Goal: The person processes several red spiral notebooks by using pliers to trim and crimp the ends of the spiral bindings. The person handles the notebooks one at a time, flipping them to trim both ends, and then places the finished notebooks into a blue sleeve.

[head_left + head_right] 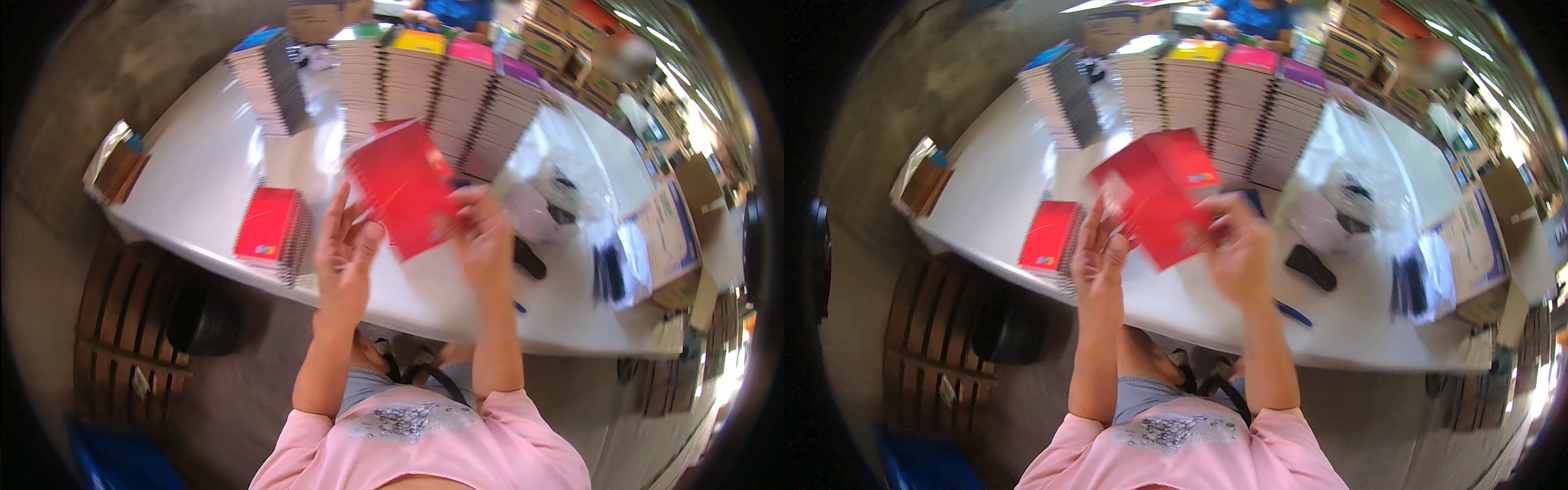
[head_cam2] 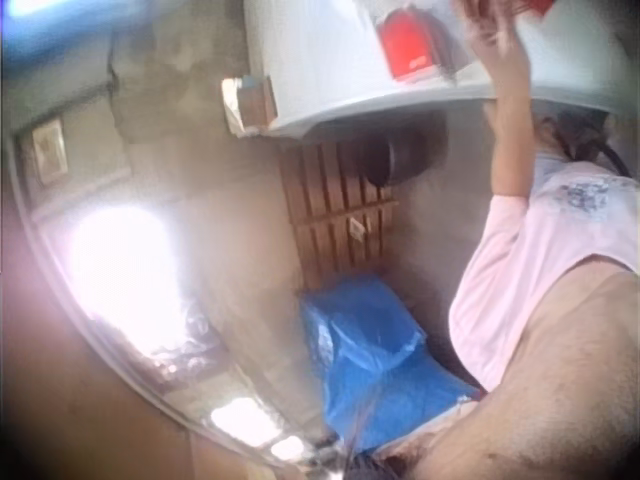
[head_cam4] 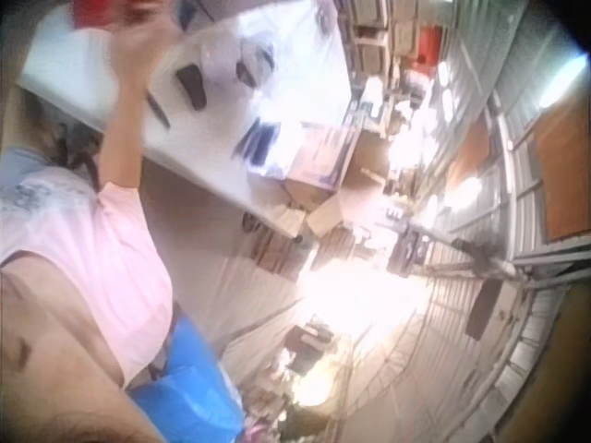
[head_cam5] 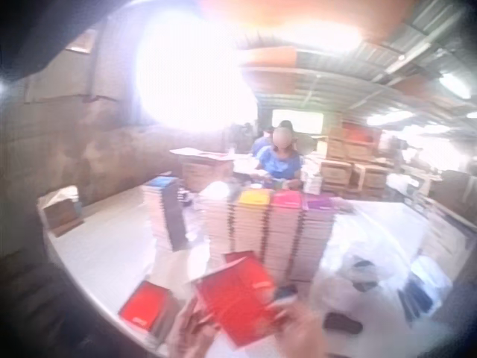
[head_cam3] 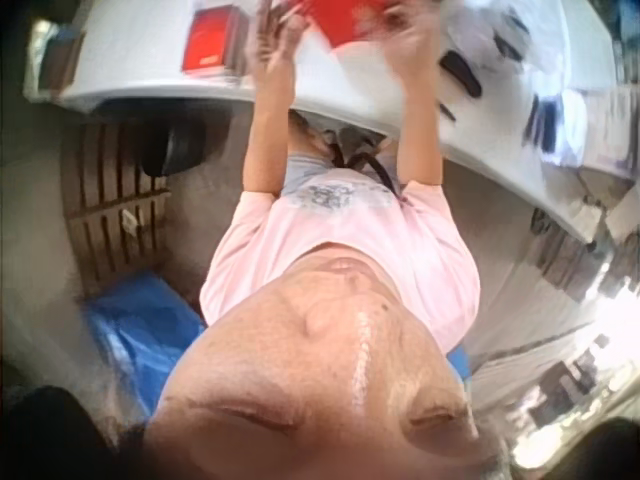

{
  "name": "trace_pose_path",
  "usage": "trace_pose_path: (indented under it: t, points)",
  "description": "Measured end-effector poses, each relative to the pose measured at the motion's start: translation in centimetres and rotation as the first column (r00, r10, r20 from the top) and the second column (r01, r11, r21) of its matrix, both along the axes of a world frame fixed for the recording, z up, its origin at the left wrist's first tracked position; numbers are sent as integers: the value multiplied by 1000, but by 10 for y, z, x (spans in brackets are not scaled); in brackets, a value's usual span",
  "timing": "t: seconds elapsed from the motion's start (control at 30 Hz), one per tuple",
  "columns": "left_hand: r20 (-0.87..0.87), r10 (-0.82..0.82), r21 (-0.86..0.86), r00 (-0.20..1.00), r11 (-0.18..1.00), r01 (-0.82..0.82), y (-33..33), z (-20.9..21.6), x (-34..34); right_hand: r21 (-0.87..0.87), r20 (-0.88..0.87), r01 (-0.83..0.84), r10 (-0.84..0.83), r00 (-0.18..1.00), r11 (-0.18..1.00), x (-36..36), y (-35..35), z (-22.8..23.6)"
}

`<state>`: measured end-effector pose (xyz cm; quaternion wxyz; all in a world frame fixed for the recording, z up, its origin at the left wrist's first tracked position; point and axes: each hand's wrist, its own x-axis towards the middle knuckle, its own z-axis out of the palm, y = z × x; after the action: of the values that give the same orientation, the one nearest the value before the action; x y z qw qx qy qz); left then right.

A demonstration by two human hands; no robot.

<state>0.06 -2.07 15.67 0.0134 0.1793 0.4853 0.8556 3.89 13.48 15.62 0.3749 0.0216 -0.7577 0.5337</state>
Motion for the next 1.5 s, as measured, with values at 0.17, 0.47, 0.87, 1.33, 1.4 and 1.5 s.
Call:
trace_pose_path:
  t: [0.17,0.47,0.87,1.33,1.4,1.5]
  points:
    - [-511,-119,-355,851,931,-83,-24,-28,3,-47,163,98,-90,983,994,76,52,-44]
    - [-571,-551,-808,608,246,-536,-9,-88,21,776,365,550,-931,8,309,183,322,-141]
    - [-853,-56,-500,518,366,-785,26,-128,35,833,411,310,-888,204,457,177,381,-100]
    - [-842,-8,-496,540,409,-766,19,-135,26,428,393,115,-299,869,896,121,161,-32]
    - [-835,2,-506,550,390,-770,19,-138,27,265,514,-85,-66,855,960,113,91,-40]
    - [-845,-3,-495,535,387,-778,20,-135,28,91,415,-74,30,909,993,90,32,-74]
